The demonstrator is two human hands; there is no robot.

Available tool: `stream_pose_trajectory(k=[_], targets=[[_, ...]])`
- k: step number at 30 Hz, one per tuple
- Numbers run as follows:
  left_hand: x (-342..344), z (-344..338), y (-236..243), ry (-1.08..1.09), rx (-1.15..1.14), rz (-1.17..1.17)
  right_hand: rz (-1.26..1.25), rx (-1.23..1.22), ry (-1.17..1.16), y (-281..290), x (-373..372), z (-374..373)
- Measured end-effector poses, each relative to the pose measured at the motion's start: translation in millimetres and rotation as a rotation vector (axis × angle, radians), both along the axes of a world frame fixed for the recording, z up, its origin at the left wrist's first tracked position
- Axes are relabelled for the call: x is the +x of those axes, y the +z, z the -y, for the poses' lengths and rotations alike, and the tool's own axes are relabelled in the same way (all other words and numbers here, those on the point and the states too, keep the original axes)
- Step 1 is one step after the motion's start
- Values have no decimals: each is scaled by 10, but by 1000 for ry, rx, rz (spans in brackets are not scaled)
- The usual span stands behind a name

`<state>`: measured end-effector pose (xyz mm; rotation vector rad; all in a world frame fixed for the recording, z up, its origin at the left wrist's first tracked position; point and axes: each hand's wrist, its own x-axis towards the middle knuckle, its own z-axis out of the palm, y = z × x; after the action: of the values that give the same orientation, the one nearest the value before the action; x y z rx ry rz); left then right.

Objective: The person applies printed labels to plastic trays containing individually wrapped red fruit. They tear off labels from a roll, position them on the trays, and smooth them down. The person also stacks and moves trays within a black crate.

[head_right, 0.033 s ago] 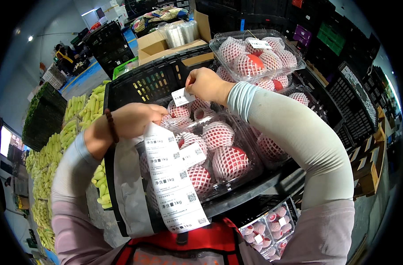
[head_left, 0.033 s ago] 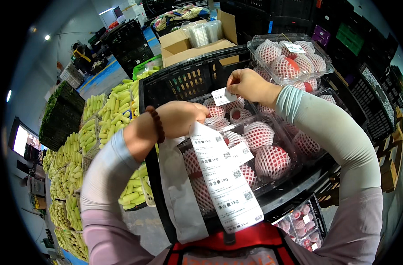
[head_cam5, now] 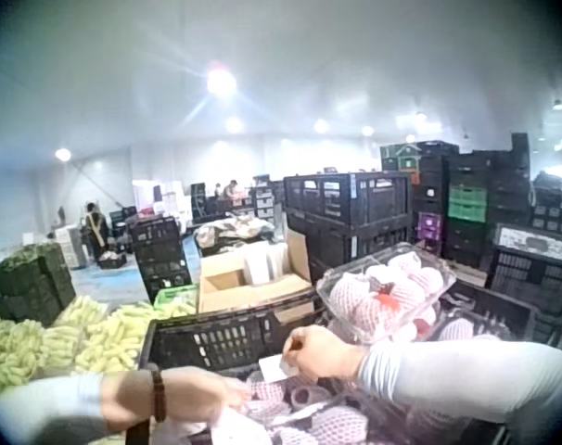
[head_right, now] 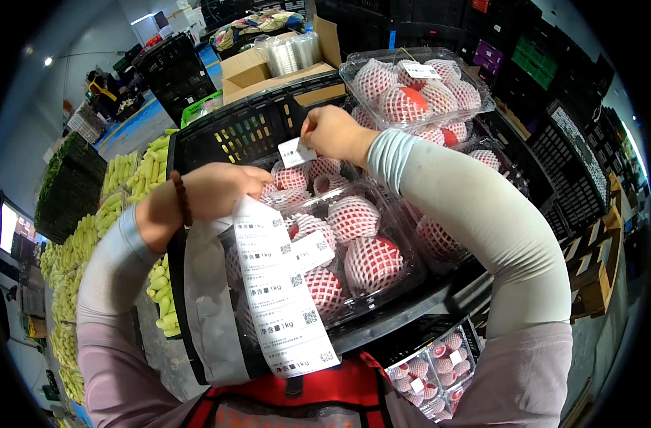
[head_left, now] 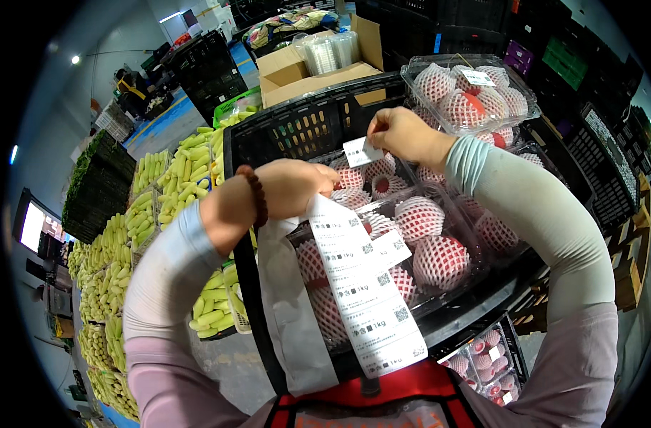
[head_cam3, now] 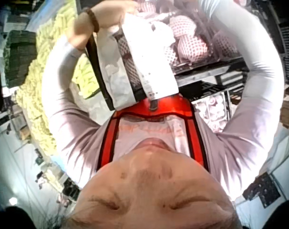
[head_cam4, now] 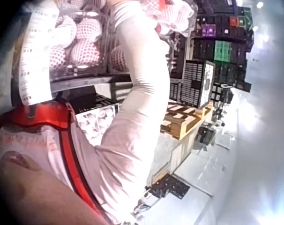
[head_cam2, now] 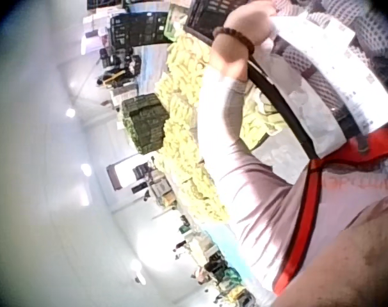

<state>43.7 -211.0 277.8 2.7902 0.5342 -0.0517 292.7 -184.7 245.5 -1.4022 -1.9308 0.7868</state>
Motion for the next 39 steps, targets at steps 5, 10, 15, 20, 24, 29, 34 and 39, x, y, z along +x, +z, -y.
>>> stream_pose_trajectory(k=[5, 10, 15, 20, 24, 29, 34, 39], targets=[[180, -234, 301, 35, 129, -178, 137, 80, -74, 54, -69, -339], [233, -275, 25, -11, 10, -235, 245, 197, -121, 24, -48, -402], [416, -455, -252, -367, 134, -486, 375, 235, -79, 96, -81, -534], [346, -390, -305, -292, 49, -243, 315, 243, -58, 209, -174, -412], [193, -365, -380, -155, 115, -265, 371, 292, -1, 124, -239, -372], [385, -131, 90, 17, 3, 49, 605, 240, 180, -183, -297, -383], [354, -141, -2, 42, 45, -174, 684, -34, 304, -297, -529, -386], [378, -174, -52, -27, -42, -445, 625, -20, 260, -485, -546, -425]])
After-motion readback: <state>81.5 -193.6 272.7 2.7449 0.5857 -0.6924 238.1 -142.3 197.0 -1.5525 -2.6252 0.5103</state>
